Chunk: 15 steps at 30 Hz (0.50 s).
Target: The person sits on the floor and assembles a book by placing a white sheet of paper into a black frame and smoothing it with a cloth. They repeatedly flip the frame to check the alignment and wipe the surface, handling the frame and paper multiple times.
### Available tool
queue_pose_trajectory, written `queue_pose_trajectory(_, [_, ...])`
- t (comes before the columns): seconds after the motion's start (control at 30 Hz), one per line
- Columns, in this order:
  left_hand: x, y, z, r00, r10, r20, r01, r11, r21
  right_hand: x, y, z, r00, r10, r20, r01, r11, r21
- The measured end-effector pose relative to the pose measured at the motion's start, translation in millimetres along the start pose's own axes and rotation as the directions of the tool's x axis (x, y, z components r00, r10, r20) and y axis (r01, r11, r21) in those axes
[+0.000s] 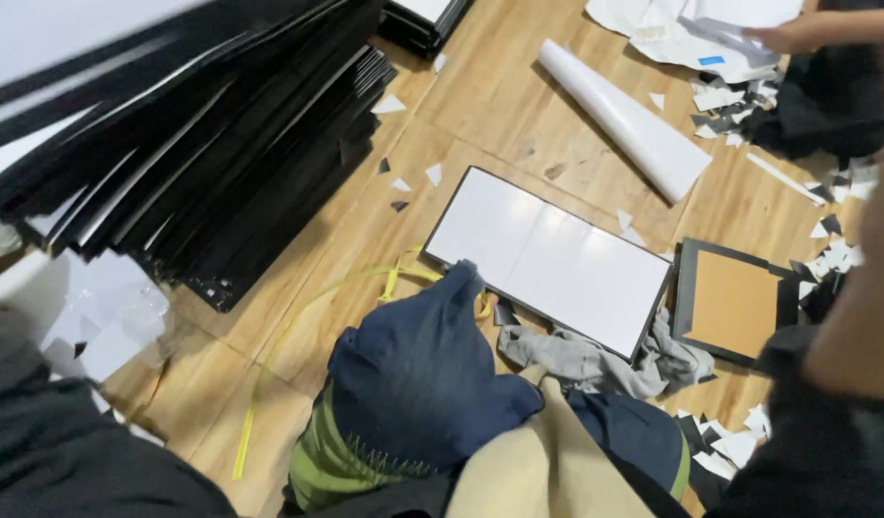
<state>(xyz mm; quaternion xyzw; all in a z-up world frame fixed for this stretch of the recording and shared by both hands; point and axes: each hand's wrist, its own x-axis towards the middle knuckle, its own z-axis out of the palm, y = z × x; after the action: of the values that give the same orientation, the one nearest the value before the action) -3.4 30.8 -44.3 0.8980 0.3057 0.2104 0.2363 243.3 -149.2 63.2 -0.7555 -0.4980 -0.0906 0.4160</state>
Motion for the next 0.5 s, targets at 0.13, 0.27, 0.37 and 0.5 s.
queue_pose_trajectory(0.13, [0.0,7.9,3.1,0.798,-0.306,-0.52,0.42,0.901,0.113,-12.5,-3.9,37.5,0.889,0.45,-0.09,-0.398,0.854,0.335])
queue_pose_trajectory(0.27, [6.5,-8.4,-24.7,0.877,0.475,-0.069,-0.476,0.879,0.001,-91.0,92.6,57.1,0.698,0.716,0.005,-0.634,0.615,0.468])
queue_pose_trajectory(0.37, [5.0,21.7,5.5,0.892,0.054,-0.448,0.062,0.969,0.241,-122.2,121.8,65.1,0.618,0.786,0.023,-0.731,0.564,0.384])
queue_pose_trajectory(0.5, [9.9,-4.1,-27.0,0.859,0.51,-0.042,-0.507,0.859,0.069,-203.4,185.6,90.0,0.375,0.927,0.025,-0.871,0.343,0.352])
